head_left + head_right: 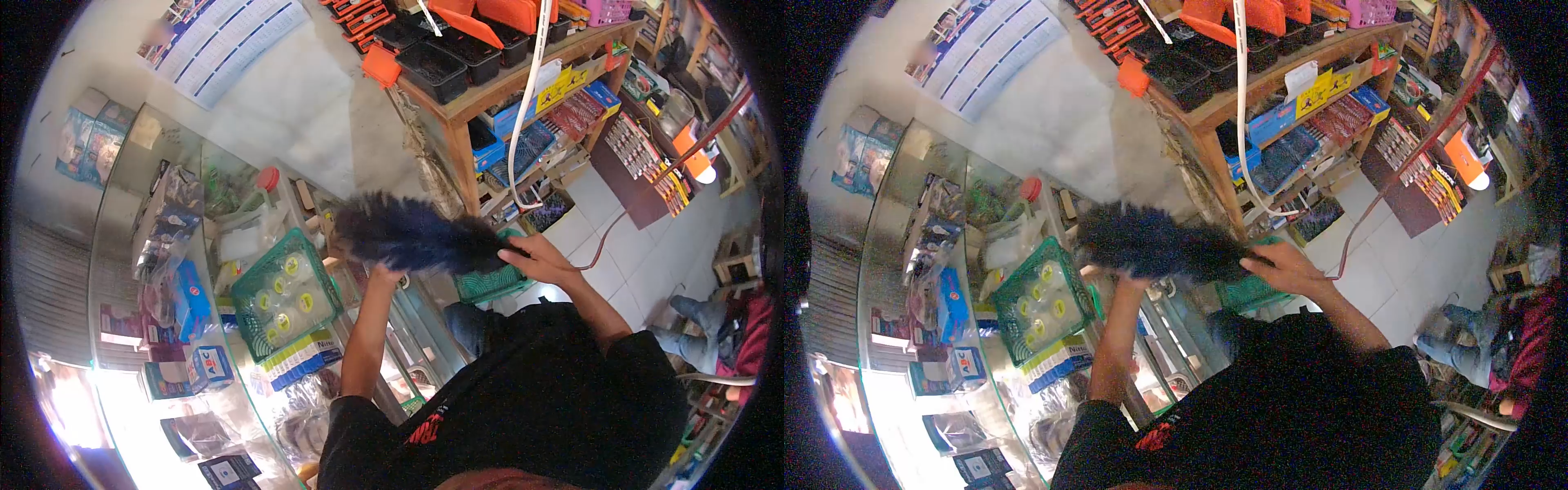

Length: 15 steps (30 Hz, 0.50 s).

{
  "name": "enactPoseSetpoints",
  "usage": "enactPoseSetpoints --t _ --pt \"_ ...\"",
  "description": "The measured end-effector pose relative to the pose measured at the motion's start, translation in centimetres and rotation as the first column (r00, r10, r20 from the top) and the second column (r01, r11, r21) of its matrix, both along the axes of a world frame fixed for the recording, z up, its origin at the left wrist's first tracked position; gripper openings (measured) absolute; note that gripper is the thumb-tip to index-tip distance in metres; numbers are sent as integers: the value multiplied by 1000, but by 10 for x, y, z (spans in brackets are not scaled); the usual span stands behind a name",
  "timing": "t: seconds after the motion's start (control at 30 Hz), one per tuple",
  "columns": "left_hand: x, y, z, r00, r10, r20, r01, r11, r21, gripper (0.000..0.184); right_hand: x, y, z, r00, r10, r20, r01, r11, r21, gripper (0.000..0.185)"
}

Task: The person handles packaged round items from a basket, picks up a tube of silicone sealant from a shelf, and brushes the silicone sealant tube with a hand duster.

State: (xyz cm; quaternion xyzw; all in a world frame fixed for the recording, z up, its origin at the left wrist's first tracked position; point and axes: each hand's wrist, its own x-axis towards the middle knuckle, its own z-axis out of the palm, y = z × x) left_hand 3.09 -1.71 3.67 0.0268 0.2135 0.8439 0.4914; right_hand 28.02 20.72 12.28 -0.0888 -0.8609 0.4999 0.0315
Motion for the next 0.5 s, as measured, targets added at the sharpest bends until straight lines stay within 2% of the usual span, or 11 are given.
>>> enactPoseSetpoints --t 0.03,0.07,0.13,0.17,0.2,0.27,0.33,0.37,0.4,0.47,0.5 --pt "2 -1 2 998 -3 55 3 1000 15 37 -1 1 -5 999 -38 9 38 998 -43 39" --pt "-29 -12 -59 968 -185 -168 231 916 327 38 -2 2 -14 997 -75 21 77 993 -87 39" --pt "-24 -6 -41 942 -215 -259 304 875 376 41 -2 2 -13 998 -53 43 56 995 -82 39" --pt "-14 -7 -25 988 -133 -79 145 974 173 35 -1 3 -4 999 6 52 -5 999 -32 39" --pt "-1 -5 -3 997 -5 77 10 998 -66 30 0 3 1 996 64 64 -65 998 18 40" --pt "-4 -1 -2 996 -64 68 55 990 133 37 -1 3 -14 1000 8 11 -9 999 37 42" --pt "-12 -8 -27 972 -93 -217 121 985 120 37 -1 2 -23 999 -39 -29 40 999 2 44" --pt "-29 -9 -48 960 -202 -196 251 929 271 42 -2 2 -25 997 -60 -41 59 997 -42 45" --pt "-24 -9 -37 983 -156 -92 173 959 224 41 -2 2 -27 995 -81 -52 77 993 -87 46" --pt "-4 -3 0 993 -43 109 32 994 103 39 2 2 -42 992 -60 -114 70 993 91 46" --pt "-5 -3 -2 1000 3 2 -3 1000 8 39 3 1 -48 988 -48 -144 74 981 179 47"
